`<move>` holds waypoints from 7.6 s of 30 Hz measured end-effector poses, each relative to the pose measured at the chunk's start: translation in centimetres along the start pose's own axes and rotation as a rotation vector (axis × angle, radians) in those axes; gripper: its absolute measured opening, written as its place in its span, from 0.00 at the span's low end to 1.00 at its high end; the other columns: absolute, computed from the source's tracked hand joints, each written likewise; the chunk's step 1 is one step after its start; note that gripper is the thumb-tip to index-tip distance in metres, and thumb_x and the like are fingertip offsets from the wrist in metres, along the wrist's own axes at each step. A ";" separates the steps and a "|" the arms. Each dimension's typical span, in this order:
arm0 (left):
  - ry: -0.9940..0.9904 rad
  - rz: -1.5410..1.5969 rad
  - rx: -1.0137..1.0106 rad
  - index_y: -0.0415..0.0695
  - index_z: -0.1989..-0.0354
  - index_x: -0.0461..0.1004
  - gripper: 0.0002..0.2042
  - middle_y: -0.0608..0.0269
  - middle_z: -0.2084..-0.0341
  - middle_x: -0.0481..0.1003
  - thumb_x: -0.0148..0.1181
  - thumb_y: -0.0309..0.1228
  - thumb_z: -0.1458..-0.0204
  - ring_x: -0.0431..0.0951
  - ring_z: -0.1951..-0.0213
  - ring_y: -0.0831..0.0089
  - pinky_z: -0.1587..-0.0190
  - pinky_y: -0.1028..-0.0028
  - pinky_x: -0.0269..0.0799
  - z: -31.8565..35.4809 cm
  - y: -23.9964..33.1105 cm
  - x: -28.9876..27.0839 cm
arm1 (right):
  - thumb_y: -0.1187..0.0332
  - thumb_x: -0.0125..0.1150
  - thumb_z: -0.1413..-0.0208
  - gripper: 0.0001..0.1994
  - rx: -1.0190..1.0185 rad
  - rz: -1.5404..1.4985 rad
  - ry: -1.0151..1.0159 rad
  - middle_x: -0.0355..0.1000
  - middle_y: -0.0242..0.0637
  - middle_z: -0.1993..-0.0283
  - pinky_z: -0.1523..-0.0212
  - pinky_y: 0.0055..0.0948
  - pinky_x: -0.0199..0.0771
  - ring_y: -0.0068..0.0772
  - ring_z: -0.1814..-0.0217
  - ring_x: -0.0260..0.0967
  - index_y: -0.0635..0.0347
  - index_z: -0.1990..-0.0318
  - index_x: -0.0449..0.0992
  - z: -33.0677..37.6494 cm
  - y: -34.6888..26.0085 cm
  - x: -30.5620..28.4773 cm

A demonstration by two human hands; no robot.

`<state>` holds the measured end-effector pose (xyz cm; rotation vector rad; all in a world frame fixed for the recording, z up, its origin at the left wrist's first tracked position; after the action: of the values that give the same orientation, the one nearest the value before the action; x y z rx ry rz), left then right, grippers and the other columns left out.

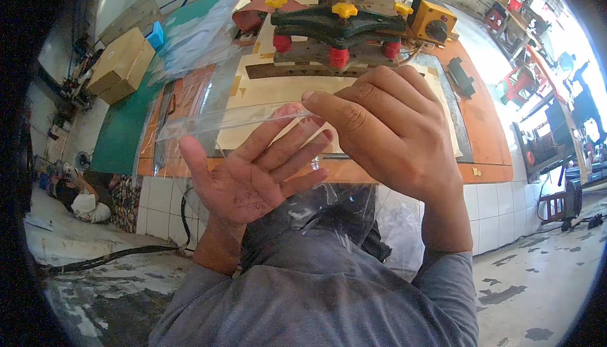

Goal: The person opens and separates layers of plastic sheets by hand, then positions and flattens them on a wooden board beneath a press machine.

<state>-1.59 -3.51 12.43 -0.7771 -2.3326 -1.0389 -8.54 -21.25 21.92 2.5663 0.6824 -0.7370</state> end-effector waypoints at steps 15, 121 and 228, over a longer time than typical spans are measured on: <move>-0.074 -0.087 -0.043 0.34 0.20 0.31 0.61 0.31 0.21 0.26 0.30 0.80 0.43 0.21 0.20 0.41 0.25 0.33 0.23 0.6 1.0 -0.8 | 0.78 0.70 0.50 0.15 0.270 -0.201 0.036 0.75 0.36 0.68 0.65 0.37 0.71 0.39 0.67 0.72 0.58 0.53 0.84 0.6 0.0 0.2; 0.522 -1.693 0.372 0.41 0.68 0.76 0.04 0.62 0.74 0.75 0.65 0.21 0.50 0.75 0.70 0.66 0.61 0.67 0.66 -2.1 2.7 1.1 | 0.78 0.72 0.60 0.11 0.150 -0.028 -0.121 0.74 0.35 0.69 0.67 0.35 0.74 0.39 0.67 0.74 0.59 0.67 0.79 -2.3 -2.5 1.8; 1.273 -1.858 0.874 0.38 0.52 0.80 0.09 0.62 0.52 0.79 0.61 0.26 0.37 0.76 0.51 0.72 0.47 0.69 0.70 5.5 8.9 -1.5 | 0.66 0.69 0.35 0.09 1.073 -0.906 0.345 0.80 0.32 0.65 0.56 0.25 0.74 0.21 0.60 0.76 0.65 0.60 0.83 9.9 -0.5 4.3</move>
<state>4.40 5.23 12.74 2.0345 -1.3571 -0.4050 -9.42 -24.07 11.53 3.2944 2.1152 -1.1484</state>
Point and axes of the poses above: each hand's wrist, its own z-axis away from the middle knuckle, its own x-axis out of the palm, y = z × x, the point moved 4 cm from there along -z, towards the middle knuckle
